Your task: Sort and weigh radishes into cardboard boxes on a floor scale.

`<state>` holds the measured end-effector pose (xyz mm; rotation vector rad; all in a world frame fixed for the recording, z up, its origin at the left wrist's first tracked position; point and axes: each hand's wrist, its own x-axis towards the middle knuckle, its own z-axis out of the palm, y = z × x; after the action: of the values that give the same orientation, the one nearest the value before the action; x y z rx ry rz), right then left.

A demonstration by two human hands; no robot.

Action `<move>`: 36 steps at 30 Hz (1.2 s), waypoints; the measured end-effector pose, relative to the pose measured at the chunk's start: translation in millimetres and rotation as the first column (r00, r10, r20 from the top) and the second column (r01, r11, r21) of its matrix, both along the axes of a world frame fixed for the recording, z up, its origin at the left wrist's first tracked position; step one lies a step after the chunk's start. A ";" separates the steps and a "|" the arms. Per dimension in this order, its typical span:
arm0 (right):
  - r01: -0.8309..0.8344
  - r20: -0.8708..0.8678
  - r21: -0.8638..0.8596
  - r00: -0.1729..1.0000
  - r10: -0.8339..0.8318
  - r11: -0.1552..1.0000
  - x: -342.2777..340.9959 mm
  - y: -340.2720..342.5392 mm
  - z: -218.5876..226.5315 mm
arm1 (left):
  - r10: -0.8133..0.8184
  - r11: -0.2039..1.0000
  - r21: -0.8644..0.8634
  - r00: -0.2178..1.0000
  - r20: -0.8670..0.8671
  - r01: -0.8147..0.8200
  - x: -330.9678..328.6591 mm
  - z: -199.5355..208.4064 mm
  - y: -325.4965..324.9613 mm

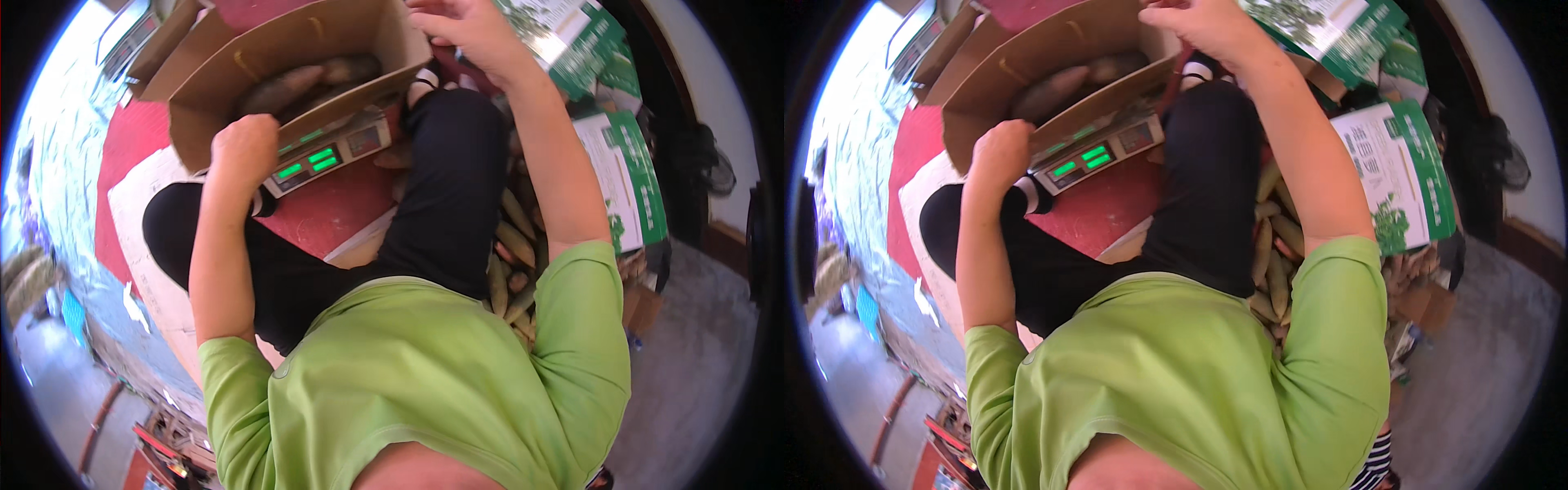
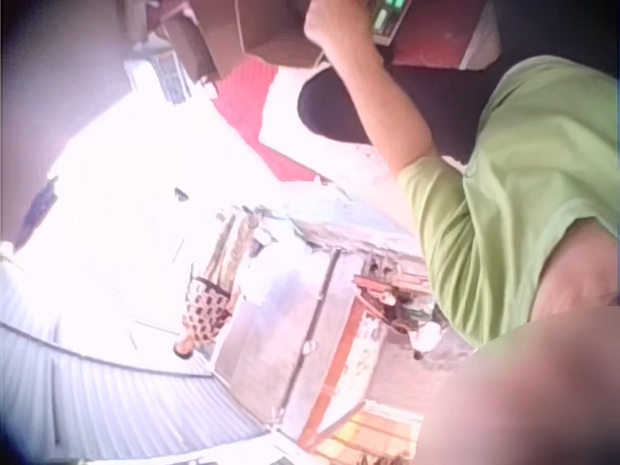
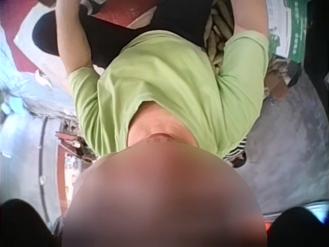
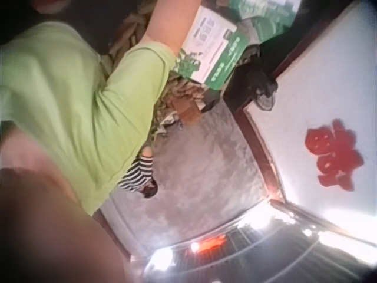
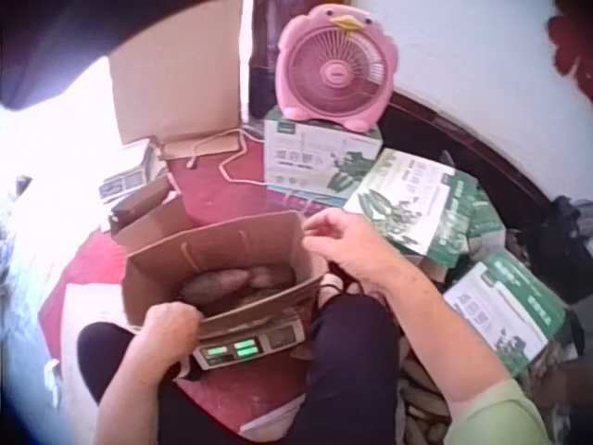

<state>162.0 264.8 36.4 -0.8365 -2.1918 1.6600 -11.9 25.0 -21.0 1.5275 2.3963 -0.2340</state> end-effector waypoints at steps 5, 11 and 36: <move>0.316 0.084 -0.004 0.945 -0.315 0.949 128.0 36.3 -56.1 | -0.031 0.998 0.057 1.000 0.005 0.031 6.5 6.3 -1.5; 0.441 0.453 0.161 0.762 -0.463 0.883 288.3 -3.8 -204.5 | 0.031 0.999 -0.014 0.997 0.073 -0.030 17.8 17.0 5.9; 0.888 0.720 -0.436 0.443 -0.534 0.149 319.8 -155.1 -330.0 | 0.059 0.998 -0.011 0.996 0.070 -0.059 17.0 14.0 3.0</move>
<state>481.9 109.7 -293.6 -2.2301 -0.5619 1.8439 5.1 28.0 -6.9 1.4343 2.3779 -0.1752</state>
